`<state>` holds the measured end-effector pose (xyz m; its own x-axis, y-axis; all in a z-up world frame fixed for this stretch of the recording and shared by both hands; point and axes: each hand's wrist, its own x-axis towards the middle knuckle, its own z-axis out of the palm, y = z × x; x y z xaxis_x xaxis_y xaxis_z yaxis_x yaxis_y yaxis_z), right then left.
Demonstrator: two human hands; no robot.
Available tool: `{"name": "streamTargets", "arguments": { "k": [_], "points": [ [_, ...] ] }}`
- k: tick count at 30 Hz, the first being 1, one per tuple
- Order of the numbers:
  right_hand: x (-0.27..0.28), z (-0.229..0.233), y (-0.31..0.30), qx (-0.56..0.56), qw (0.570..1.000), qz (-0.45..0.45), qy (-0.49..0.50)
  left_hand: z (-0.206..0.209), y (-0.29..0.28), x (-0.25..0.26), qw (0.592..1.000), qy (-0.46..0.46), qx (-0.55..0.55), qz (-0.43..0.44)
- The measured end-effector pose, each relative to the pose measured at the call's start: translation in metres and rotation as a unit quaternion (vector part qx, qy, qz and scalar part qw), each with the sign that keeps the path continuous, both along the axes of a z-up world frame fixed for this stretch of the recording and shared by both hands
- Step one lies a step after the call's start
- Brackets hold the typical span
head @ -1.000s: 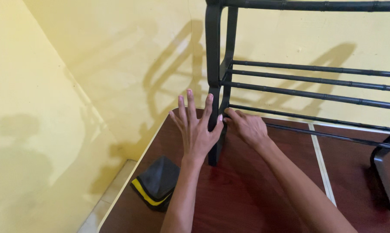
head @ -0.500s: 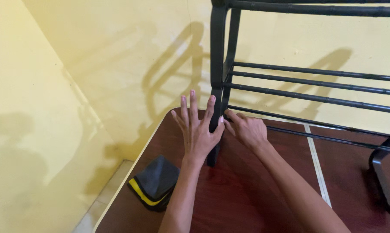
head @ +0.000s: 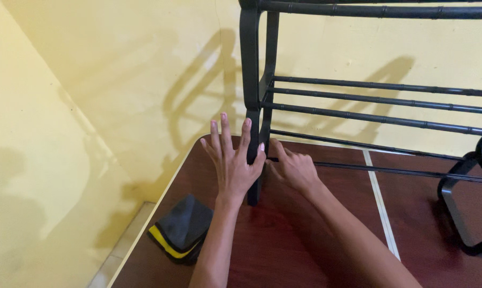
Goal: The person removes multiple horizontal metal rods from a black metal rack frame placed on a wooden table. They pull each rod out by hand and set them aside on the table, repeating the process for several rods.
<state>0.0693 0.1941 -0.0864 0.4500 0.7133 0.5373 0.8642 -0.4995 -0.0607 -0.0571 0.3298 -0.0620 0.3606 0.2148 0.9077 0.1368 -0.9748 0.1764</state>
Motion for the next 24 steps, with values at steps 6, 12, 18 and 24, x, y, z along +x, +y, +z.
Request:
{"name": "streamTargets", "arguments": {
  "k": [6, 12, 18, 24],
  "points": [
    [-0.001, 0.001, -0.011, 0.015, 0.997, 0.005, -0.072, 0.001, -0.006, -0.001, 1.0, 0.014, 0.002, 0.006],
    [-0.008, 0.01, -0.056, -0.016, 0.993, -0.046, -0.11, 0.002, -0.015, -0.002, 1.0, 0.009, -0.003, -0.014],
    [-0.009, 0.014, -0.15, -0.007, 0.972, -0.147, -0.181, 0.002, -0.037, 0.002, 0.997, -0.013, 0.066, -0.04],
    [-0.026, -0.004, -0.287, 0.094, 0.91, -0.268, -0.301, -0.004, -0.082, 0.0, 0.986, -0.002, 0.145, -0.084]
  ]
}}
